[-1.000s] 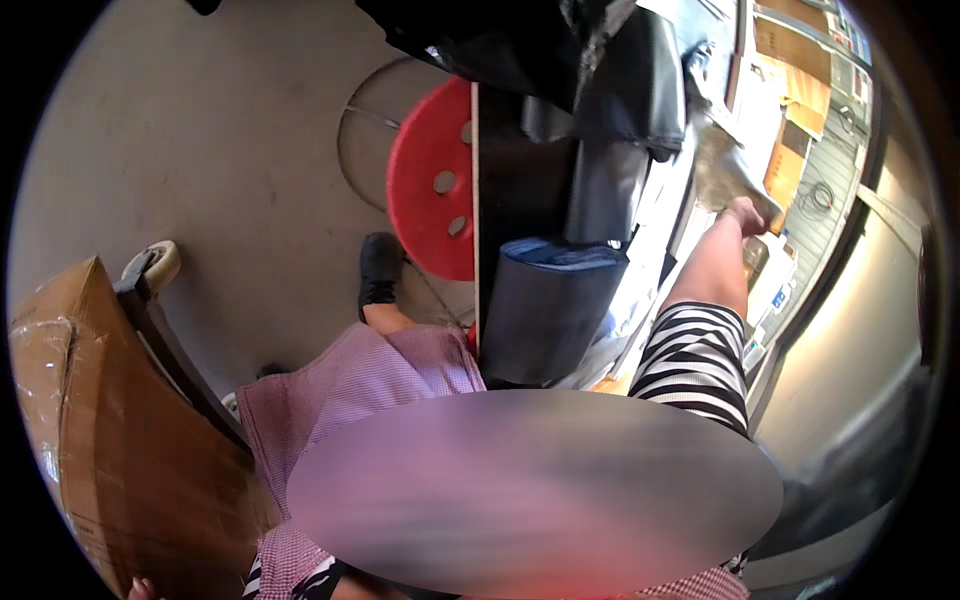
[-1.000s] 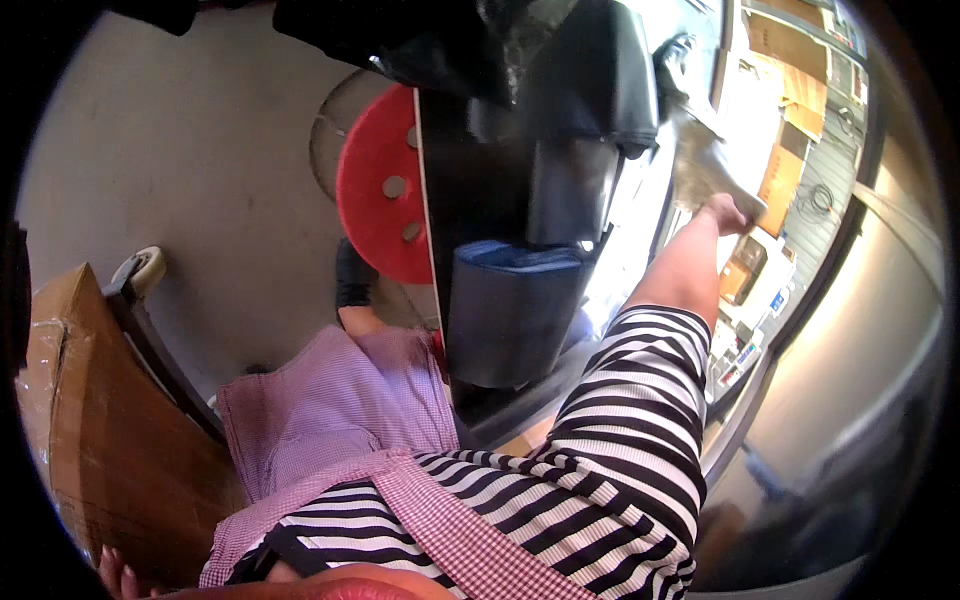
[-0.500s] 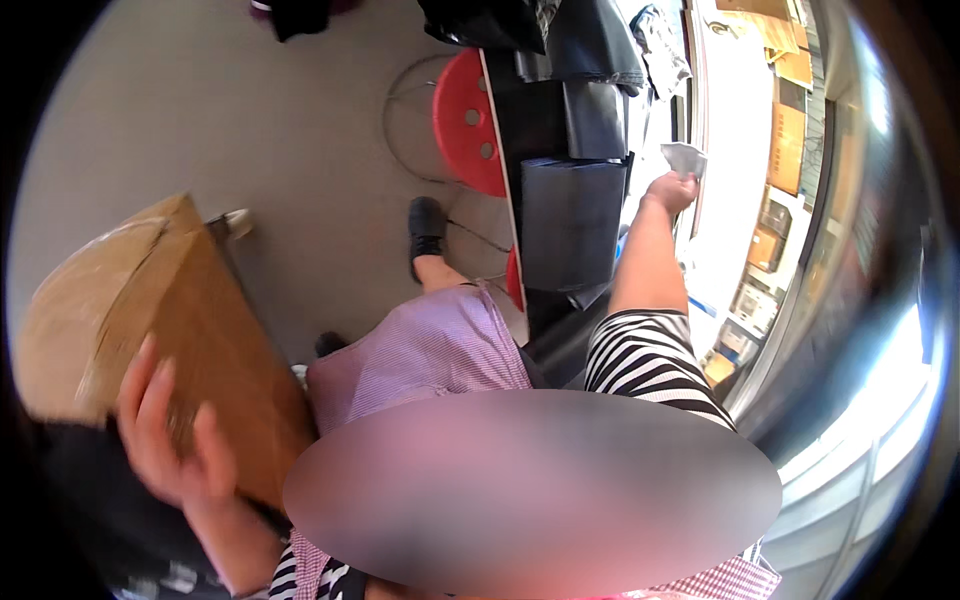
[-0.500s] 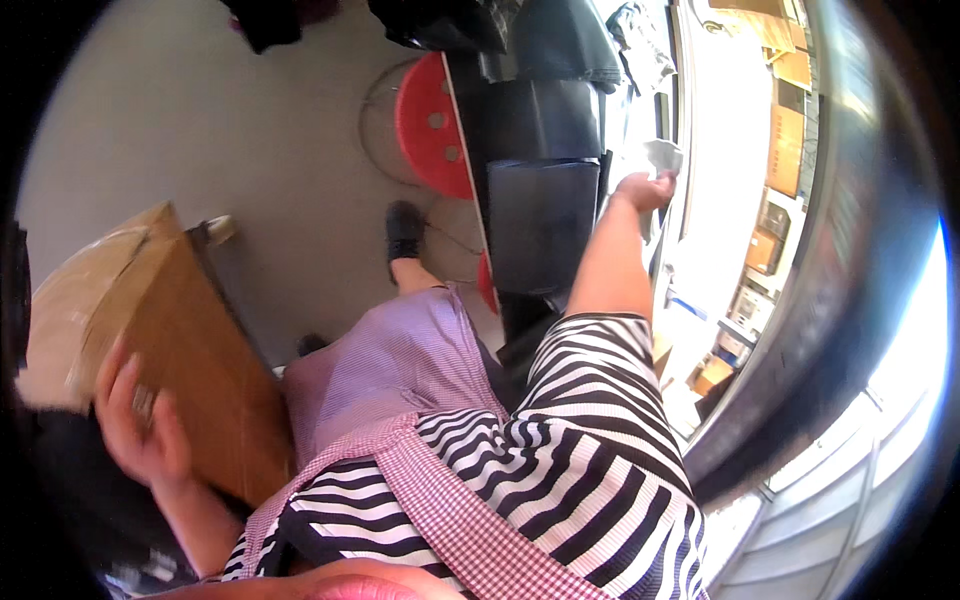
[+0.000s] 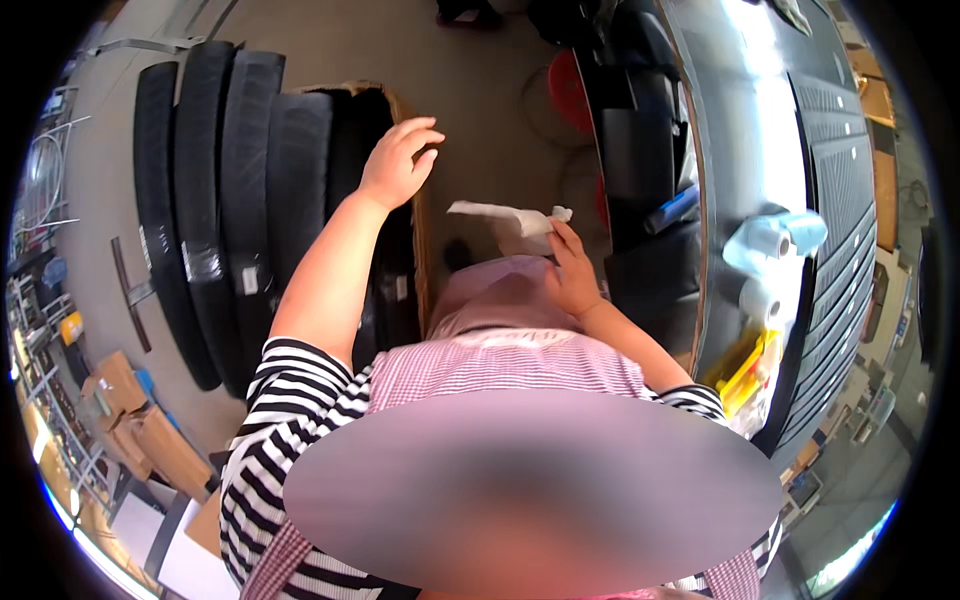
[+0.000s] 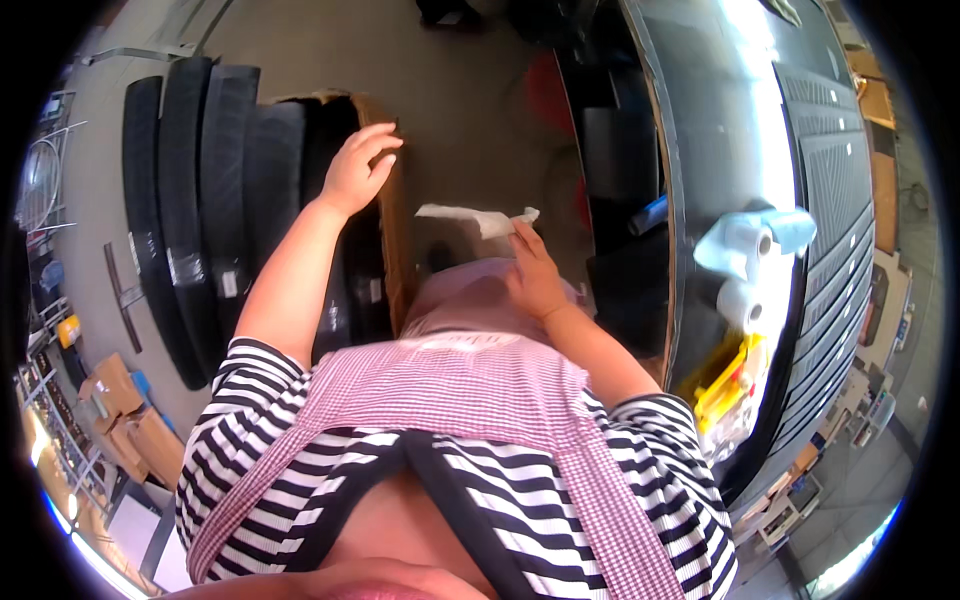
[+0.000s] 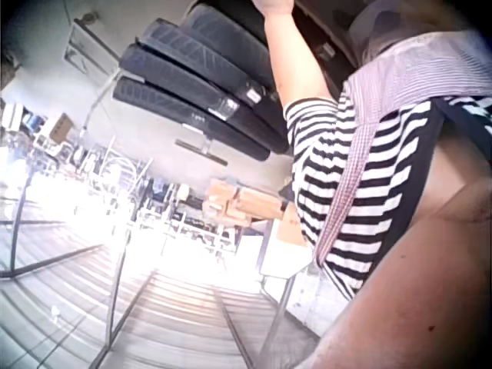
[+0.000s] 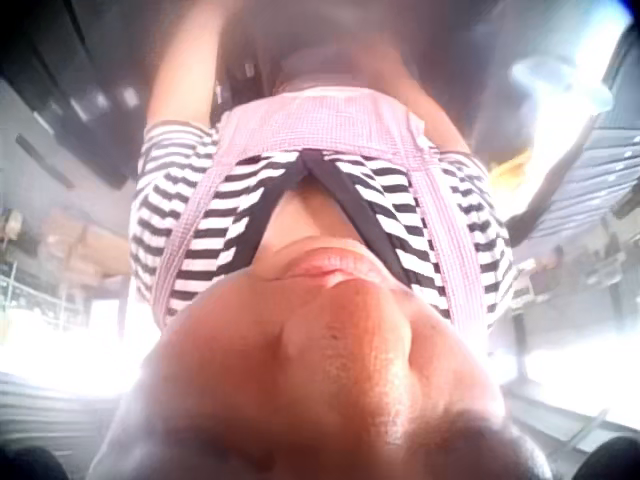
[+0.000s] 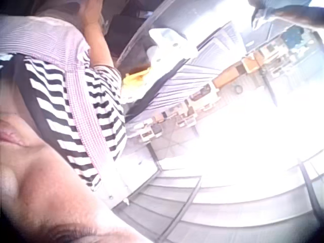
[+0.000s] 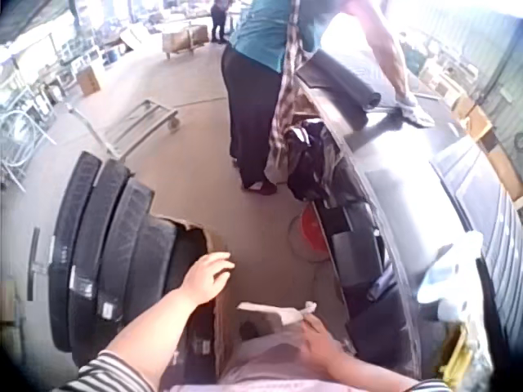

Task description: The person wipes down black textured mats with a cloth, rolls them tightly, and secures the rolls with tape before placing them in a bin.

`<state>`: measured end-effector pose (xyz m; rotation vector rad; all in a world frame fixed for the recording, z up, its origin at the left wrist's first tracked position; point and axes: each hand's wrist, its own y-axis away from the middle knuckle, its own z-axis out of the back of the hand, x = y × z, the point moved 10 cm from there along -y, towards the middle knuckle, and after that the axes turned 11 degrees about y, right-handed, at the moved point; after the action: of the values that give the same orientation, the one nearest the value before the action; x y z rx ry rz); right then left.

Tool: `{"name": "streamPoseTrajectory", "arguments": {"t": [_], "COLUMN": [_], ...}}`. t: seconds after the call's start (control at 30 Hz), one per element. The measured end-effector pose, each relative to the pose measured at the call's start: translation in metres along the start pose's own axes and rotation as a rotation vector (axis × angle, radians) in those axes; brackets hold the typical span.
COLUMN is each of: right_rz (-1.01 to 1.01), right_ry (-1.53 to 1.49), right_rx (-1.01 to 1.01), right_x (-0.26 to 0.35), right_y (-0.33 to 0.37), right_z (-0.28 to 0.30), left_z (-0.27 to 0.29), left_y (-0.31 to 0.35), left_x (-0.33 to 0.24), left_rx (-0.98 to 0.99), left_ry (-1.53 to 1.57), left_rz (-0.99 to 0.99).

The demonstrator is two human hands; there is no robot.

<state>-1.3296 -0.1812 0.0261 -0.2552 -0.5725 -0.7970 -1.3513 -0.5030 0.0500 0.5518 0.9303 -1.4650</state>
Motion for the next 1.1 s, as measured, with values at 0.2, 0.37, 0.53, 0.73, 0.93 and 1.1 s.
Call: {"name": "streamPoseTrajectory", "arguments": {"t": [0.2, 0.37, 0.53, 0.73, 0.93, 1.1], "right_rz": [-0.637, -0.527, -0.268, -0.531, -1.250, -1.746], "right_ry": [-1.142, -0.540, -0.479, -0.269, -0.252, -0.906], "right_rx": [-0.230, -0.250, -0.178, -0.345, -0.803, -1.693], "right_x": [-0.012, 0.020, 0.038, 0.020, 0.080, 0.158], "right_y": [0.148, 0.256, 0.401, 0.695, 0.986, 1.178], "right_z": [0.058, 0.131, 0.136, 0.161, 0.132, -0.027], "left_z": [-0.027, -0.123, -0.198, -0.350, -0.487, -0.537], "left_y": [0.230, 0.383, 0.373, 0.345, 0.434, 0.527], "left_x": [-0.008, -0.017, -0.092, -0.287, -0.516, -0.575], "left_rx": [0.196, 0.696, 0.768, 0.808, 1.284, 1.581], "left_ry": [0.081, -0.002, -0.241, -0.045, -0.128, -0.209], "left_rz": [0.401, 0.462, 0.446, 0.208, -0.265, -0.478]}}
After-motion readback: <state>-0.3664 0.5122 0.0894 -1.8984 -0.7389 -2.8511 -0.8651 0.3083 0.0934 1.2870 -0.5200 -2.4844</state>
